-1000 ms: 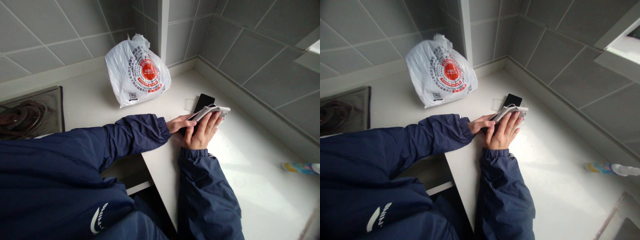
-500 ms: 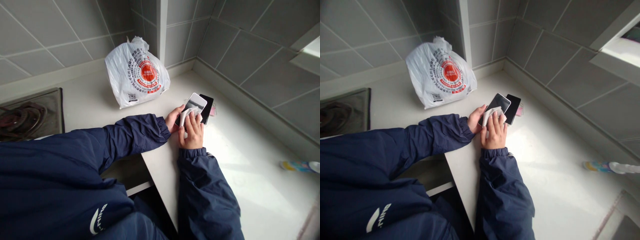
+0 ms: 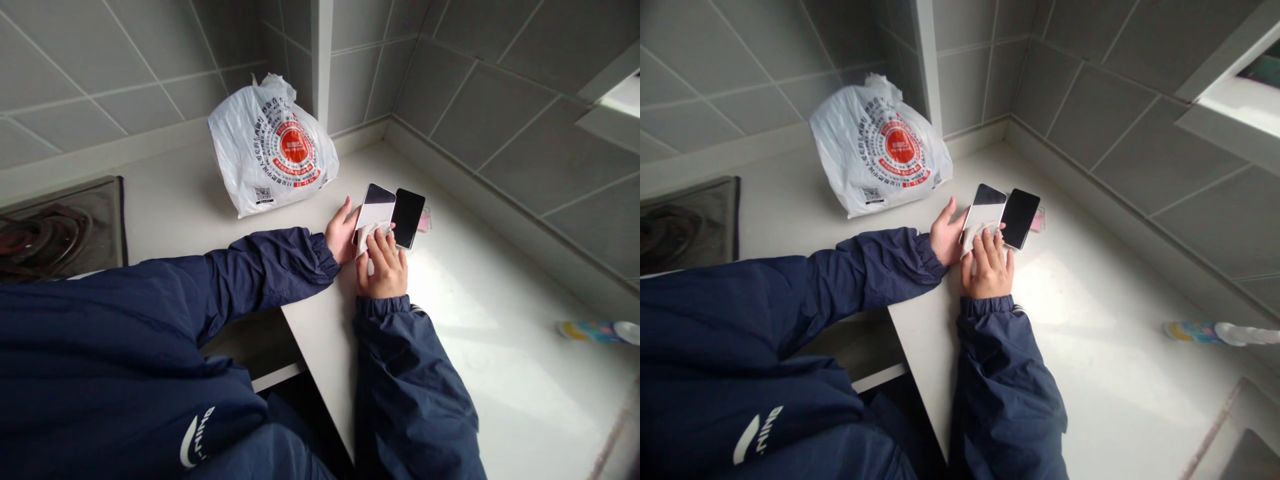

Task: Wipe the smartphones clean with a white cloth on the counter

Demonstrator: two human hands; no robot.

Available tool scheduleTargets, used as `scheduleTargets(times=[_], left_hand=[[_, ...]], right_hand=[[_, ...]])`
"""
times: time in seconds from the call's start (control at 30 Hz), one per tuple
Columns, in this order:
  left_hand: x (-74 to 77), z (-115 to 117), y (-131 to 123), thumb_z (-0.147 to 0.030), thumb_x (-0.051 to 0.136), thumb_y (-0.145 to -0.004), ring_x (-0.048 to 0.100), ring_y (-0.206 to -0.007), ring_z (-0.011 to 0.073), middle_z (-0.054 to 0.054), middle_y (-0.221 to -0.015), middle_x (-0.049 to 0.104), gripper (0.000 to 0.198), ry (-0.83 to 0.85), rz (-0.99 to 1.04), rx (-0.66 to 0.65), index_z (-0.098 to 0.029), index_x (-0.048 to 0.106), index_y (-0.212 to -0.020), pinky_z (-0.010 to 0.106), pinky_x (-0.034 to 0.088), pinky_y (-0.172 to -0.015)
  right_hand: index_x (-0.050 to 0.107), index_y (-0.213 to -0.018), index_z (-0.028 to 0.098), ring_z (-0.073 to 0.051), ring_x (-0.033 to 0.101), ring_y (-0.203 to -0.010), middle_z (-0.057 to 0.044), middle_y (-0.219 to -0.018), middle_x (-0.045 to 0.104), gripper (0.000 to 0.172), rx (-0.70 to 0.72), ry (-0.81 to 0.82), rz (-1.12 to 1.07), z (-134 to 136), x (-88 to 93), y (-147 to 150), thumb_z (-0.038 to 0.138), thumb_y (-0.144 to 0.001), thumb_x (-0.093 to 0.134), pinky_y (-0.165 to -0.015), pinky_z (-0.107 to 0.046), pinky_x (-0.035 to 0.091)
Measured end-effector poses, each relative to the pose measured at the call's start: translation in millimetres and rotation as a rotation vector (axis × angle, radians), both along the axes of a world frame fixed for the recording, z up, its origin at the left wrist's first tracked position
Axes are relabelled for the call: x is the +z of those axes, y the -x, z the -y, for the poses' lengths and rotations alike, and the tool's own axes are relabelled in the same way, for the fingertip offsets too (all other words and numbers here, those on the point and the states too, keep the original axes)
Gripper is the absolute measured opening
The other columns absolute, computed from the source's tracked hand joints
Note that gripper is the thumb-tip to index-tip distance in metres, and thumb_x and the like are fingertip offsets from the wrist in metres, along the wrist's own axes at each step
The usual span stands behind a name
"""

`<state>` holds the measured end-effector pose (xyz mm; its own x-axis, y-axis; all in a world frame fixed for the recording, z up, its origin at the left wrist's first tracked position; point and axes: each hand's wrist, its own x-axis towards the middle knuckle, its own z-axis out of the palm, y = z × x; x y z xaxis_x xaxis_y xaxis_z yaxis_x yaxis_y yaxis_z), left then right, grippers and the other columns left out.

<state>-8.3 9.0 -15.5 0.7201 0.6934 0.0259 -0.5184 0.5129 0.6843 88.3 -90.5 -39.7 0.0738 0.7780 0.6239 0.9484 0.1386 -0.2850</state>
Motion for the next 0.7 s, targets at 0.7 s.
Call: scheduleTargets(times=[0.7], left_hand=[[18.6,8.8,2.1,-0.055,0.022,-0.105,0.064,-0.125,0.0252,0.011,-0.132,0.067,0.061,0.358,0.141,-0.026,-0.020,0.054,-0.144,0.044,0.040,-0.115]], right_hand=[[0.027,-0.160,0.010,-0.035,0.025,-0.154,-0.017,-0.165,0.029,0.071,-0.090,0.161,0.076,-0.7,-1.4,16.0,0.044,-0.098,0.037,-0.119,-0.061,0.024]])
